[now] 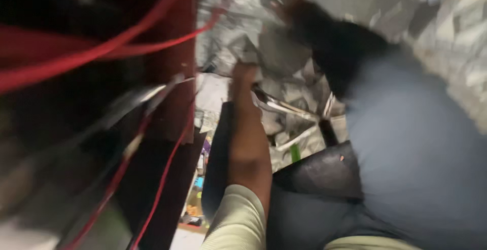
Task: The person solders wires to a mobile phone battery using a soldering iron and solder. They strip wire ends, apply solder to the battery terminals, and trim excess wire with pliers.
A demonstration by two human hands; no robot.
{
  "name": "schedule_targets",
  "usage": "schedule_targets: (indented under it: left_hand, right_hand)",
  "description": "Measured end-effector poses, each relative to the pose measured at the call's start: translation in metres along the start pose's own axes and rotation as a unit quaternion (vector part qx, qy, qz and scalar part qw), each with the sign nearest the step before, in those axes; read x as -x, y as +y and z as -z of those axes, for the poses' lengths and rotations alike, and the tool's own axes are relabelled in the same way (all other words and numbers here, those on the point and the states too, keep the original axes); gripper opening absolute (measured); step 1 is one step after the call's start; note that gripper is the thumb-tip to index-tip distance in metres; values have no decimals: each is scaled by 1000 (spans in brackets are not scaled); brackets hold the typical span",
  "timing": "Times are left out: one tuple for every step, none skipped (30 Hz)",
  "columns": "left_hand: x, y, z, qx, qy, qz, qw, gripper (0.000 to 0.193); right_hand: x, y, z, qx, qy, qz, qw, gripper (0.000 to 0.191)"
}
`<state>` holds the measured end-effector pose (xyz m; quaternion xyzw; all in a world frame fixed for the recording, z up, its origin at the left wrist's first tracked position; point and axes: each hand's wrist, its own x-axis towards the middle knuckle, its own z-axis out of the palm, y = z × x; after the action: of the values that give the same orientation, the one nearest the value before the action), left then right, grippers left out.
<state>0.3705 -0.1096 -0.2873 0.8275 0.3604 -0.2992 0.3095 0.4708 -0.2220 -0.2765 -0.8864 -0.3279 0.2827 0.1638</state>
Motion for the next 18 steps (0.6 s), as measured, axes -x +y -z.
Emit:
schedule_targets:
  left_hand:
    - [13, 4, 12, 9, -7, -6, 1000, 40]
    - [28, 8, 26, 16, -11, -14, 1000, 39]
    - [44, 12, 40, 25, -16, -22, 999, 39]
    - [63, 16, 54, 29, -24, -30, 999, 38]
    - [84, 22, 67, 27, -41, -37, 998, 38]
    - [105, 25, 81, 17, -57, -39, 997, 38]
    - [128, 27, 93, -2, -68, -44, 997, 37]
    - [151, 29, 104, -48, -102, -33, 993, 32]
    - [175, 31, 114, -15, -47, -65, 997, 32]
    - [199, 29, 127, 17, 6, -99, 995, 32]
    - [225, 24, 133, 48, 56, -130, 989, 32]
    - [248, 17, 140, 54, 68, -148, 985, 31]
    - [271, 10, 144, 65, 83, -170, 980, 30]
    - [294, -3, 146, 77, 97, -187, 975, 29]
    - [315, -12, 145, 90, 117, -206, 967, 29]
    - [336, -29, 143, 99, 136, -225, 960, 29]
    - [352, -40, 142, 101, 152, -251, 951, 29]
    - [365, -53, 134, 181, 136, -237, 945, 30]
  right_hand:
    - [8, -15, 6, -14, -17, -13, 1000, 37]
    - [19, -29, 10, -24, -40, -31, 998, 40]
    - [35, -48, 19, -25, -63, -52, 996, 43]
    - [61, -67, 30, -18, -83, -80, 993, 46]
    - [93, -82, 42, -8, -96, -114, 989, 49]
    - [196, -83, 61, 9, -106, -157, 982, 52]
    - [171, -99, 70, 27, -104, -197, 974, 56]
    - [219, -96, 85, 42, -88, -222, 970, 59]
    - [261, -86, 97, 63, -69, -251, 963, 63]
    - [307, -71, 113, 77, -47, -278, 956, 66]
    - [340, -52, 118, 90, -25, -289, 953, 70]
    - [370, -34, 123, 101, -5, -295, 950, 74]
    - [389, -15, 122, 109, 21, -283, 953, 77]
    - [401, -2, 122, 119, 37, -259, 958, 81]
    - [406, 8, 121, 132, 39, -230, 963, 85]
    - [408, 10, 120, 145, 38, -202, 968, 83]
    - [405, 9, 122, 153, 41, -181, 971, 81]
    - [405, 2, 124, 164, 45, -168, 971, 78]
